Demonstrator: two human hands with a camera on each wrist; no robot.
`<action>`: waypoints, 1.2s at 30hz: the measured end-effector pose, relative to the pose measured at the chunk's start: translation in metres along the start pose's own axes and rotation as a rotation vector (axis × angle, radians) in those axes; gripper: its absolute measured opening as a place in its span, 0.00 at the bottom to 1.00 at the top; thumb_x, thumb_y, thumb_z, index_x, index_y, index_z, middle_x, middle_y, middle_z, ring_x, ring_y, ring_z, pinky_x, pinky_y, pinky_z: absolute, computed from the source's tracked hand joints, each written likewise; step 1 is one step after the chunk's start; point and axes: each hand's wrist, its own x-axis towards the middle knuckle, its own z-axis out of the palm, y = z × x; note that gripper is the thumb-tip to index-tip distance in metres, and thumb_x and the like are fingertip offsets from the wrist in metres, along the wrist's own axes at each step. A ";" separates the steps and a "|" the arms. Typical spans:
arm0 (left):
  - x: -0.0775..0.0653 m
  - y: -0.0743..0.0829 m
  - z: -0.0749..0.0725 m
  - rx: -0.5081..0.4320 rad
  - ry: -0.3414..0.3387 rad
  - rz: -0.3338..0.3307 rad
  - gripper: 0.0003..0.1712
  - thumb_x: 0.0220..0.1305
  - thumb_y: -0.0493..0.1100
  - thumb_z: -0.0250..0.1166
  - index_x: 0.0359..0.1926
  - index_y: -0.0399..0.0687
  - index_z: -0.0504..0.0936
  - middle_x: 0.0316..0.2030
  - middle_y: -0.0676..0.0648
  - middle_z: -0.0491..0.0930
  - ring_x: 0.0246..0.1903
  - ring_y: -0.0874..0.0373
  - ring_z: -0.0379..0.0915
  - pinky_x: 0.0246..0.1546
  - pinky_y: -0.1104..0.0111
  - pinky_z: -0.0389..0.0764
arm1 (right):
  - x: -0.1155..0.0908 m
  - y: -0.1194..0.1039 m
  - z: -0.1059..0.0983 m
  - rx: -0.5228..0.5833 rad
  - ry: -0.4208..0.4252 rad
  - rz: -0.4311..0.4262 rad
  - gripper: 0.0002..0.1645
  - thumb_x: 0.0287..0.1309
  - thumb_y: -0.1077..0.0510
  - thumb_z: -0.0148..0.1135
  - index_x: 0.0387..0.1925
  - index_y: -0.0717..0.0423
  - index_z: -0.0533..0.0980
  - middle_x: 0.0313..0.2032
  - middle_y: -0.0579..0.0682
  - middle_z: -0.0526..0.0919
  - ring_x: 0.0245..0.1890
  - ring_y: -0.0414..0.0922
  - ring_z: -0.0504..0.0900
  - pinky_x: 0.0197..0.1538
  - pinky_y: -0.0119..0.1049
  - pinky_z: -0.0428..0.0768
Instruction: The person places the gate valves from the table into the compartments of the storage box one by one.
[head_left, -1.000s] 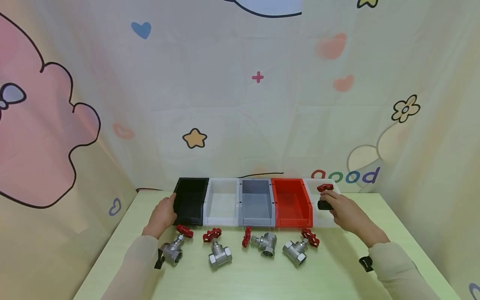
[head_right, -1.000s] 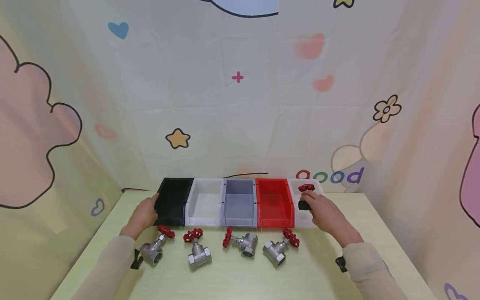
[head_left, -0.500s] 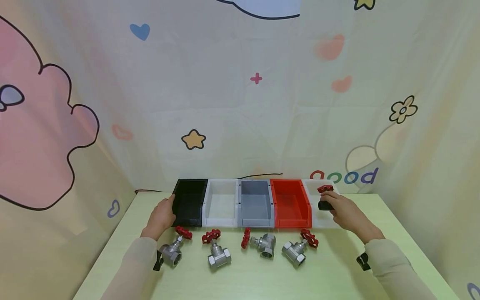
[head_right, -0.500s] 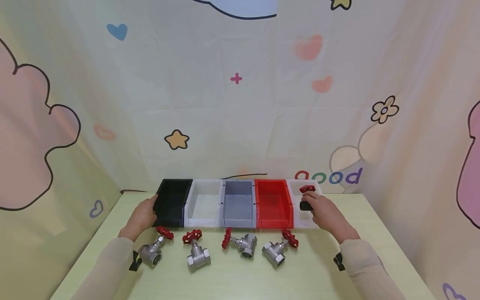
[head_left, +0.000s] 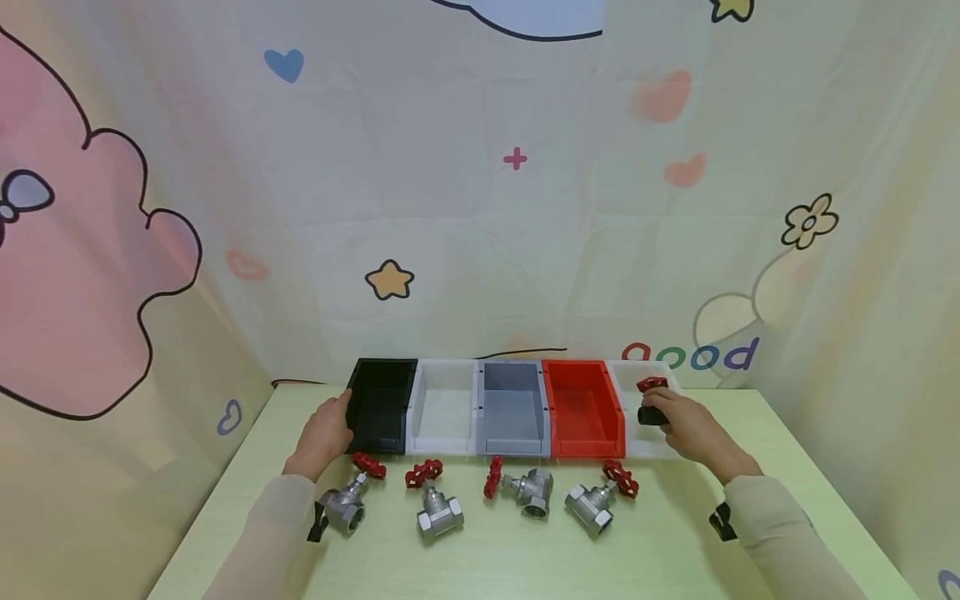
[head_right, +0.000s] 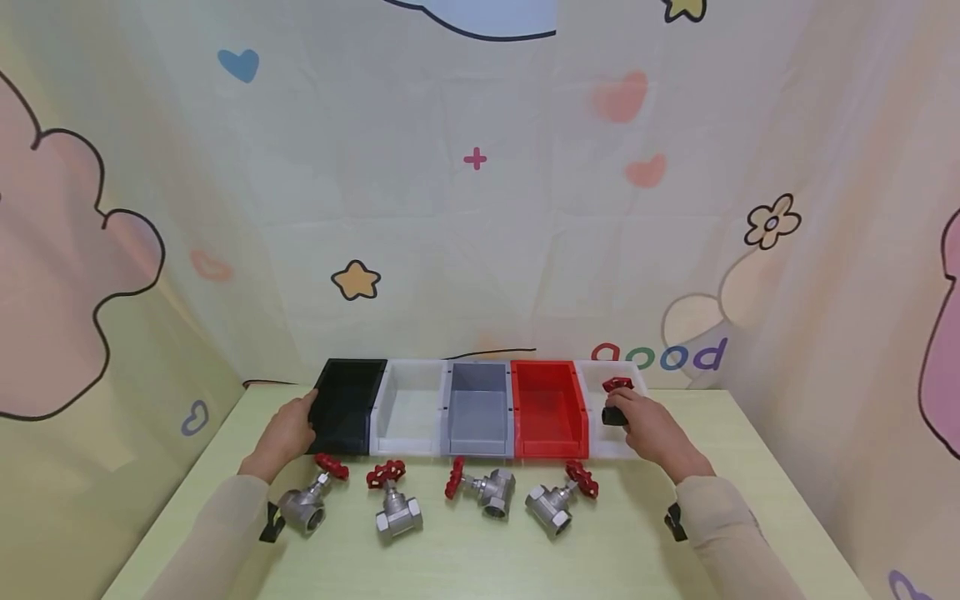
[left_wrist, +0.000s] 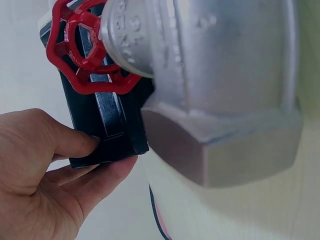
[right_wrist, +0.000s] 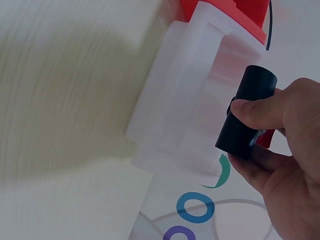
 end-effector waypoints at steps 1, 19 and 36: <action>0.000 0.000 0.000 0.001 0.003 0.002 0.42 0.56 0.28 0.61 0.72 0.31 0.57 0.56 0.28 0.73 0.35 0.47 0.73 0.41 0.52 0.80 | 0.001 0.001 0.001 0.002 0.001 -0.001 0.27 0.49 0.73 0.67 0.54 0.61 0.76 0.56 0.62 0.78 0.52 0.63 0.79 0.54 0.60 0.78; 0.000 -0.004 -0.003 0.009 0.004 -0.005 0.42 0.56 0.28 0.60 0.72 0.30 0.57 0.56 0.26 0.72 0.40 0.43 0.76 0.44 0.49 0.79 | 0.014 0.007 0.014 0.039 -0.036 0.017 0.25 0.49 0.72 0.66 0.51 0.61 0.77 0.52 0.62 0.81 0.50 0.63 0.79 0.56 0.63 0.76; 0.001 0.001 0.000 0.008 0.010 0.004 0.42 0.56 0.28 0.61 0.72 0.31 0.58 0.56 0.27 0.73 0.39 0.44 0.76 0.44 0.50 0.79 | 0.017 0.012 0.023 0.046 -0.088 -0.042 0.23 0.48 0.75 0.64 0.49 0.64 0.79 0.46 0.60 0.84 0.46 0.58 0.81 0.57 0.60 0.76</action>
